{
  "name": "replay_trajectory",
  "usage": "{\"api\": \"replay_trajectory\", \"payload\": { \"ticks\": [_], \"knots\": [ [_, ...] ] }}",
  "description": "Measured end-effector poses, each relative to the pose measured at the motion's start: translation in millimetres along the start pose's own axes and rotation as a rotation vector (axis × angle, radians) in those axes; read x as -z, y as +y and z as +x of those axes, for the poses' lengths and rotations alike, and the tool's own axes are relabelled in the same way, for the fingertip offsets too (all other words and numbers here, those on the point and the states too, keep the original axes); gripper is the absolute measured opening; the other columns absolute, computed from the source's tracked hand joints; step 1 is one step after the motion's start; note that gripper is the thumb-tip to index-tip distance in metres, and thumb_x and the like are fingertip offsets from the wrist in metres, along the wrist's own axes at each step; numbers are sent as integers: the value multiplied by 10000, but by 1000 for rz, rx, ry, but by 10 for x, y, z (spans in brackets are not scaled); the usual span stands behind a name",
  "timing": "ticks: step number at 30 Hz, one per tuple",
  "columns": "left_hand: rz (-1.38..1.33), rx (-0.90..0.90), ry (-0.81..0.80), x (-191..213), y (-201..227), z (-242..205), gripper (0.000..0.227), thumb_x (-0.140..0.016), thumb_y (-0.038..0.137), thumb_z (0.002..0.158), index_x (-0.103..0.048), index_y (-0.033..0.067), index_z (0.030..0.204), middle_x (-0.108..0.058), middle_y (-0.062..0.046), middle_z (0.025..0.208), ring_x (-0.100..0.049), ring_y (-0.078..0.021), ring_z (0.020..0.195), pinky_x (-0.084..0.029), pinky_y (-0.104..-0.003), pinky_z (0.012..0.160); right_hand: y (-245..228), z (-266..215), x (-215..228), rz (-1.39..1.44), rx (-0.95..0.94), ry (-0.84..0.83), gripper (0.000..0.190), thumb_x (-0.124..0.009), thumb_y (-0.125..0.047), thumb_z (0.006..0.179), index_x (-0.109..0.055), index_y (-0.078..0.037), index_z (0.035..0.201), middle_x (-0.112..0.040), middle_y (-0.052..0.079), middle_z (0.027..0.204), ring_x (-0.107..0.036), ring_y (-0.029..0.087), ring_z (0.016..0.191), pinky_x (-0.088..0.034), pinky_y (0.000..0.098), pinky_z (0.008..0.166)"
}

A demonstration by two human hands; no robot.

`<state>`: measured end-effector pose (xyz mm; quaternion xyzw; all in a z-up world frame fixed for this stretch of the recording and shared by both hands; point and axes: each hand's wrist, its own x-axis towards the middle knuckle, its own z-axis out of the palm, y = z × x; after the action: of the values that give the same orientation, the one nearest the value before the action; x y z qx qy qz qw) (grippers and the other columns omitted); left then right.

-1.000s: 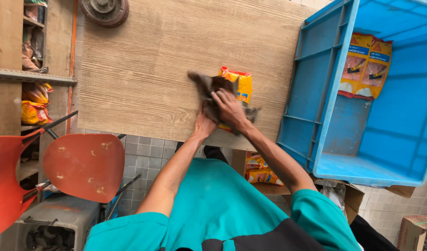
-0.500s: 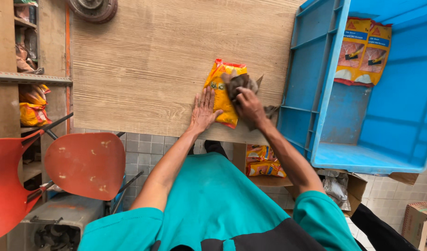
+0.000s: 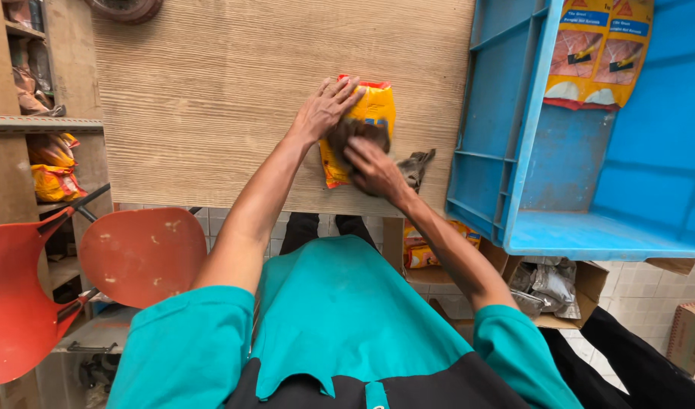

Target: The person wipes grout bags with a cloth and places them into a blue crate.

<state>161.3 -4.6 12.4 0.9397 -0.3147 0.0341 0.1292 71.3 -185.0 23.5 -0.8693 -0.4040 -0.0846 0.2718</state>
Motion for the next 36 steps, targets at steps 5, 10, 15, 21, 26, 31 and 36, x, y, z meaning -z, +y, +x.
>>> {"api": "replay_trajectory", "payload": {
  "ticks": [5,10,15,21,26,31,36],
  "knots": [
    [-163,29,-406,103,-44,180,580,-297,247,1053,-73,158,1581,-83,-79,1644,-112,-263,1509,-176,-426,1200,-216,151,-25,96,-122,-89,532,-695,-47,773,-573,66,1278,-483,274,1377,-453,408,1323,-365,497,1158],
    [-290,135,-525,51,11,199,596,-227,402,1067,-12,179,1577,4,-19,1650,22,-219,1515,-73,-421,1220,-261,123,-54,192,48,-224,361,-709,-174,873,-649,37,1159,-577,230,1300,-534,374,1245,-456,478,1066],
    [-249,114,-378,7,20,173,596,-309,368,1070,-59,201,1584,-63,-15,1653,-51,-233,1519,-113,-428,1216,-361,110,-40,200,18,-140,330,-686,-81,848,-632,47,1147,-559,236,1297,-493,415,1273,-383,542,1113],
    [-224,132,-459,-69,3,129,578,-245,364,1079,-21,180,1578,-9,-10,1651,-10,-223,1518,-102,-419,1224,22,-333,252,131,63,-227,447,-635,-123,946,-506,24,1349,-438,284,1434,-464,434,1324,-394,521,1149],
    [-190,97,-310,-118,31,93,595,-276,412,1074,-71,194,1587,-63,-18,1654,-71,-243,1520,-148,-456,1212,189,-219,269,76,-460,-86,647,-538,7,900,-350,-91,1511,-258,212,1581,-248,432,1464,-352,527,1169],
    [-88,69,-299,-113,99,0,587,-228,399,1079,-44,165,1584,-59,-27,1654,-50,-219,1523,-61,-421,1234,-25,-423,195,26,-49,-263,699,-632,-26,863,-348,-23,1502,-269,227,1572,-253,412,1465,-272,549,1205],
    [120,12,191,-165,345,-475,694,-185,558,1031,-319,119,1551,-292,-83,1605,-254,-240,1484,-166,-431,1206,504,-114,271,6,-453,-48,638,-598,-49,889,-413,-90,1498,-367,276,1482,-376,481,1346,-375,521,1121]
  ]
}}
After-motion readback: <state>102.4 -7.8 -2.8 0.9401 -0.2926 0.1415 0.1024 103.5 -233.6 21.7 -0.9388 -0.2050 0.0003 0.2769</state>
